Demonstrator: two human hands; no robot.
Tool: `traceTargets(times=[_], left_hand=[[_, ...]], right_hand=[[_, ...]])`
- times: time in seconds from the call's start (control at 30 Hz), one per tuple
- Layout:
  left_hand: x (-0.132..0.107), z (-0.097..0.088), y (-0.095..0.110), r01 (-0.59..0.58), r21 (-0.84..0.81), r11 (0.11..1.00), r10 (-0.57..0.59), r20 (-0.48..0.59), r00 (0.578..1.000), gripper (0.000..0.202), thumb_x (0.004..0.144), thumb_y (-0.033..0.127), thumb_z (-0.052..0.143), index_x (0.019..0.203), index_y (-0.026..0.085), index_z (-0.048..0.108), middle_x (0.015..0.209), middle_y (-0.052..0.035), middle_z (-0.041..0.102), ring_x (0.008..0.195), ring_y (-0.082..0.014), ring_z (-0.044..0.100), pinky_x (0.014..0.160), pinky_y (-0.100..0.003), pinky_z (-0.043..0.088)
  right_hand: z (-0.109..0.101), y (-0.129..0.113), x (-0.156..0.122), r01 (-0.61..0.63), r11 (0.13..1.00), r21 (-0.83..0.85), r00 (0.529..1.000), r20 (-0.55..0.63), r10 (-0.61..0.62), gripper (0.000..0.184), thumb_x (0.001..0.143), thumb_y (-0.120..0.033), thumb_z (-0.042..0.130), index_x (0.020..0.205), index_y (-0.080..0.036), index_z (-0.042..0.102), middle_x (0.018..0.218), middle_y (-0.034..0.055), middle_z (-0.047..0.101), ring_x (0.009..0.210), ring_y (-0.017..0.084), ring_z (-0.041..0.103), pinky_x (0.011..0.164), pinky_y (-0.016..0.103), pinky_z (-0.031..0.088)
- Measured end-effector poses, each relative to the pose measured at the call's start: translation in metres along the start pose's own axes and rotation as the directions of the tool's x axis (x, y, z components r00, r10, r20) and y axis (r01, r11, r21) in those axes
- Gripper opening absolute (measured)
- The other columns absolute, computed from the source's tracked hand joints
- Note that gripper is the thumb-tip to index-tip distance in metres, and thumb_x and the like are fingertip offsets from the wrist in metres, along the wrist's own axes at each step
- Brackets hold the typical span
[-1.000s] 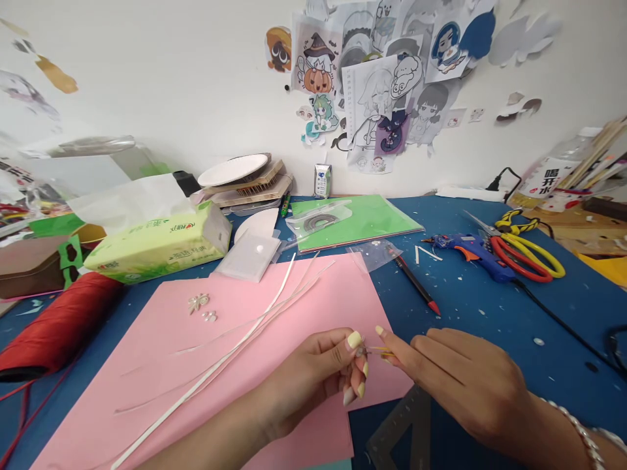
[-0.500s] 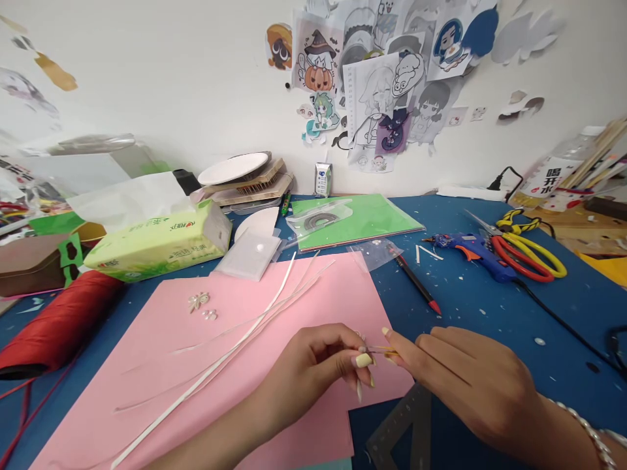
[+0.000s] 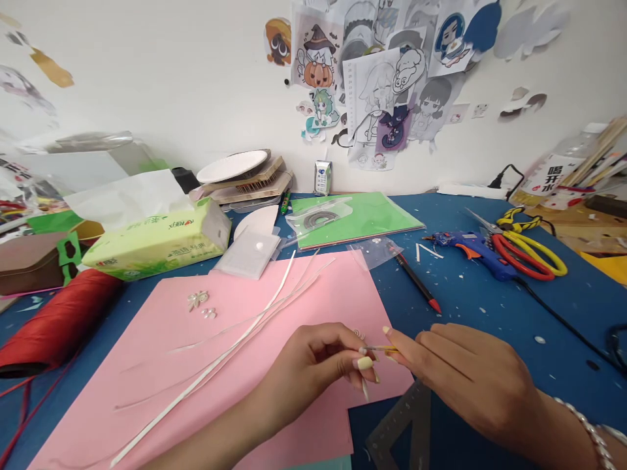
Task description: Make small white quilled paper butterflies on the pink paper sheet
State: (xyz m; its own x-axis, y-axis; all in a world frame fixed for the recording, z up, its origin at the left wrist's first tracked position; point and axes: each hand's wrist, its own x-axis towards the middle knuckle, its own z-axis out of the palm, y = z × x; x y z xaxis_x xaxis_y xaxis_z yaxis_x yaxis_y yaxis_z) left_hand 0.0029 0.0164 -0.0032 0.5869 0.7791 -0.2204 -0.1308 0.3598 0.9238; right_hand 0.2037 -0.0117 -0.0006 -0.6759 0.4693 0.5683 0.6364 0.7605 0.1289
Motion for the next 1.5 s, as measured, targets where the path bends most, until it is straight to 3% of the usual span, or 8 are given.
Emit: traceTargets(times=[0.27, 0.53, 0.77, 1.17, 1.5], left_hand=[[-0.0007, -0.0011, 0.0004, -0.028, 0.060, 0.998, 0.031, -0.052, 0.998, 0.010, 0.065, 0.020, 0.067, 0.063, 0.014, 0.060, 0.061, 0.0001, 0.060, 0.055, -0.0099, 0.055, 0.055, -0.022, 0.044], [-0.0030, -0.0013, 0.0041, -0.080, 0.256, 0.963, 0.102, -0.072, 0.992, 0.008, 0.066, 0.016, 0.067, 0.066, 0.015, 0.058, 0.062, 0.0021, 0.058, 0.059, -0.0088, 0.052, 0.059, -0.020, 0.041], [-0.0030, -0.0009, 0.0027, -0.099, 0.139, 0.985, 0.105, -0.038, 0.994, 0.009, 0.070, 0.021, 0.063, 0.065, 0.014, 0.061, 0.061, 0.0014, 0.057, 0.054, -0.0078, 0.053, 0.054, -0.019, 0.044], [-0.0041, 0.0003, -0.0006, -0.095, -0.003, 0.996, 0.094, -0.029, 0.995, 0.007, 0.068, 0.008, 0.062, 0.063, 0.013, 0.064, 0.059, 0.0007, 0.063, 0.054, -0.0094, 0.061, 0.055, -0.018, 0.049], [-0.0075, 0.0009, -0.0017, -0.191, 0.176, 0.966, 0.197, -0.014, 0.980, 0.009, 0.070, 0.011, 0.062, 0.063, 0.014, 0.066, 0.061, -0.0025, 0.066, 0.056, -0.0120, 0.062, 0.057, -0.020, 0.050]], right_hand=[[0.0030, 0.0007, -0.0008, -0.014, 1.000, 0.027, 1.000, -0.010, 0.014, 0.026, 0.080, -0.011, 0.050, 0.106, -0.008, 0.053, 0.060, 0.0009, 0.055, 0.052, 0.011, 0.048, 0.050, 0.027, 0.035], [0.0041, 0.0023, -0.0002, 0.015, 0.999, 0.052, 1.000, -0.012, -0.014, 0.026, 0.078, -0.012, 0.055, 0.103, -0.007, 0.053, 0.063, 0.0026, 0.060, 0.055, 0.012, 0.050, 0.052, 0.027, 0.037], [0.0052, 0.0025, 0.0014, 0.005, 0.999, 0.035, 1.000, -0.026, -0.004, 0.030, 0.077, -0.012, 0.057, 0.105, -0.006, 0.051, 0.067, 0.0043, 0.062, 0.058, 0.013, 0.052, 0.055, 0.028, 0.039], [0.0032, 0.0018, 0.0018, 0.036, 0.999, 0.021, 0.999, -0.015, -0.036, 0.025, 0.080, -0.012, 0.052, 0.104, -0.006, 0.053, 0.067, 0.0037, 0.060, 0.059, 0.013, 0.052, 0.055, 0.029, 0.039], [-0.0013, -0.0020, -0.0004, 0.042, 0.993, 0.113, 0.999, 0.012, -0.044, 0.024, 0.084, -0.013, 0.044, 0.105, -0.005, 0.051, 0.065, 0.0052, 0.060, 0.057, 0.014, 0.051, 0.051, 0.030, 0.038]])
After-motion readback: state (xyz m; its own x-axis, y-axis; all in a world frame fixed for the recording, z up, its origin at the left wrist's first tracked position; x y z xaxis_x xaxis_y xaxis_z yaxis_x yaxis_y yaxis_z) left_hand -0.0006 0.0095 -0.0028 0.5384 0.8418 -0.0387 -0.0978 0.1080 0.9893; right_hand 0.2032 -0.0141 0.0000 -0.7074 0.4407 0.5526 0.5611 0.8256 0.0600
